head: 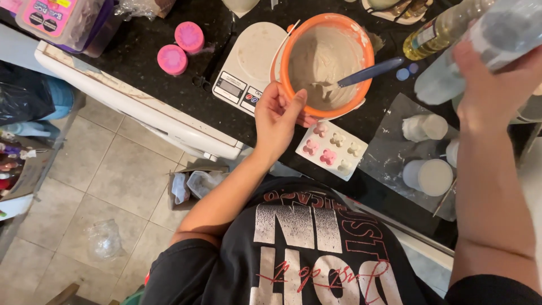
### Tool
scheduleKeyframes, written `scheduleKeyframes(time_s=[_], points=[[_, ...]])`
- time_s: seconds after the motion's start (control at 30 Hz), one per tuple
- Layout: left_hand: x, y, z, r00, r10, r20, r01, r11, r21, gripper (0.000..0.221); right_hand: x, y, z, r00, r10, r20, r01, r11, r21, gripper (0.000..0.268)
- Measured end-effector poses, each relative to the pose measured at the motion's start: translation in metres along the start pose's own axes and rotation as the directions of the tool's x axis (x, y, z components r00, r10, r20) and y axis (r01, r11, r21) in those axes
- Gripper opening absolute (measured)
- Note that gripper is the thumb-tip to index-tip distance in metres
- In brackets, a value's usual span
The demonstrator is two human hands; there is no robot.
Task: Preparing a silicone mold and mixing a powdered substance with water in a bowl
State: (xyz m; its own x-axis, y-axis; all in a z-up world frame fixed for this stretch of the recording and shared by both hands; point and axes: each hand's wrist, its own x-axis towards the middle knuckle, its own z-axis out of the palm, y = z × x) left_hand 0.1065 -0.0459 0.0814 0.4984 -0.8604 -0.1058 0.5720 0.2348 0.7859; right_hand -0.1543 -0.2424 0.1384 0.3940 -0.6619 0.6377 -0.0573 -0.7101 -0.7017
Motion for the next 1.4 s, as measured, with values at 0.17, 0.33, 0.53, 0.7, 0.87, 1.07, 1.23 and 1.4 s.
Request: scheduleKeyframes(time_s=[0.17,0.33,0.53,0.7,0.87,1.07,1.23,1.4], points=[[0.002,0.004,-0.006,0.999,0.011,0.048,-0.013,0.999,0.042,0.027,0.007,0.058,0.008,0.995,-0.072,-0.073,0.072,0.997,-0.007,0.059],[0.005,0.009,-0.012,0.998,-0.002,0.056,0.000,0.999,0.033,0.030,-0.011,0.123,0.024,0.988,-0.008,-0.155,-0.009,0.994,-0.107,0.068],[0.008,0.015,-0.017,0.997,0.002,0.082,-0.009,0.996,0.089,0.028,-0.030,0.169,0.042,0.863,0.254,-0.437,-0.401,0.871,-0.285,0.058],[0.011,0.020,-0.018,0.995,-0.016,0.103,0.003,0.993,0.121,0.027,-0.032,0.134,0.051,0.915,0.214,-0.343,-0.289,0.940,-0.183,0.051],[0.026,0.019,-0.025,0.994,-0.034,0.108,0.012,0.981,0.195,0.028,-0.039,0.079,0.052,0.984,0.066,-0.165,-0.101,0.973,-0.207,0.052],[0.043,0.027,-0.025,0.988,-0.017,0.156,-0.025,0.965,0.262,0.027,-0.065,0.052,0.052,0.976,0.204,-0.080,-0.218,0.939,-0.267,0.056],[0.043,0.024,-0.022,0.988,0.025,0.150,-0.063,0.964,0.258,0.027,-0.084,0.060,0.058,0.907,0.394,-0.149,-0.419,0.882,-0.215,0.050],[0.043,0.012,-0.024,0.994,0.013,0.110,-0.041,0.967,0.253,0.029,-0.089,0.073,0.054,0.910,0.373,-0.182,-0.408,0.886,-0.220,0.052]])
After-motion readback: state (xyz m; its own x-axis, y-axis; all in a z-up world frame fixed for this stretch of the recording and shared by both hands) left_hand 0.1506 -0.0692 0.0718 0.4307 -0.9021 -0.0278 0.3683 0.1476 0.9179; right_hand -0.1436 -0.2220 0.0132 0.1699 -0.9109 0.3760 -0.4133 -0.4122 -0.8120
